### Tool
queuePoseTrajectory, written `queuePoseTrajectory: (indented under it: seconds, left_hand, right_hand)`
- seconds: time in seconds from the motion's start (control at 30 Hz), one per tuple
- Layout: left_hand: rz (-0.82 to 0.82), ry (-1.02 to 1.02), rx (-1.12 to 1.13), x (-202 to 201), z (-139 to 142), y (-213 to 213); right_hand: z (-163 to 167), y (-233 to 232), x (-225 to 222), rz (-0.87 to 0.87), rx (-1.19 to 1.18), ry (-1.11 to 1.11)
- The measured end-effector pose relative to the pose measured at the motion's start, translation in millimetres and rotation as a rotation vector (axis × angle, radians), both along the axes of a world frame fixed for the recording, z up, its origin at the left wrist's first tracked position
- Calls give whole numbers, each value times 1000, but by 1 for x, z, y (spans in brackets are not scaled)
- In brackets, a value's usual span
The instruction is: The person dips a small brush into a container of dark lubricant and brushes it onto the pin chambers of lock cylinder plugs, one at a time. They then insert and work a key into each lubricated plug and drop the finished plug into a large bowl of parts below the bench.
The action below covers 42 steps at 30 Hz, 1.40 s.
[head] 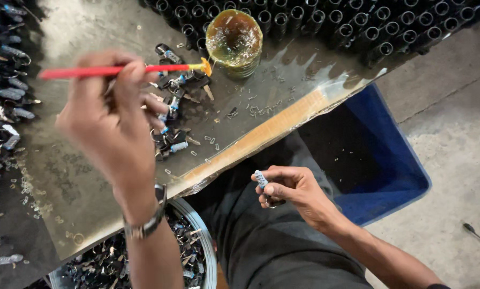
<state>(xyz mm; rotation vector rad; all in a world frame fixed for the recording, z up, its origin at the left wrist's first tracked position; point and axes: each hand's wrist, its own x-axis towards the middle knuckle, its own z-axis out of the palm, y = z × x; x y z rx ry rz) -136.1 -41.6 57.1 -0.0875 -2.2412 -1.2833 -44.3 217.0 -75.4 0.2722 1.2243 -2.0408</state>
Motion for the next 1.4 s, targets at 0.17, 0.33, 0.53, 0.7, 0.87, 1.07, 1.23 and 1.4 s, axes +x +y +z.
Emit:
queuePoseTrajectory:
  seconds: [0.17, 0.33, 0.53, 0.7, 0.87, 1.07, 1.23, 1.4]
  left_hand:
    - [80, -55, 237, 54, 3, 8]
    - [123, -167, 501, 109, -21, 30]
    - [179, -312, 705, 142, -49, 30]
    - [135, -351, 733, 146, -59, 25]
    - [158, -322, 692, 146, -61, 26]
    - [172, -282, 743, 147, -63, 28]
    - [193, -294, 698, 148, -62, 32]
    - [164, -331, 688, 148, -60, 37]
  right_hand:
    - [4, -6, -3, -55, -77, -38]
    - [11, -9, -4, -62, -141, -53]
    - [15, -13, -5, -22, -74, -112]
    - [14, -15, -3, -17, -52, -107]
    - [14, -14, -1, -20, -63, -98]
    - [15, -14, -2, -1, -49, -68]
    - [15, -15, -2, 9, -48, -83]
    - [16, -14, -2, 0, -92, -73]
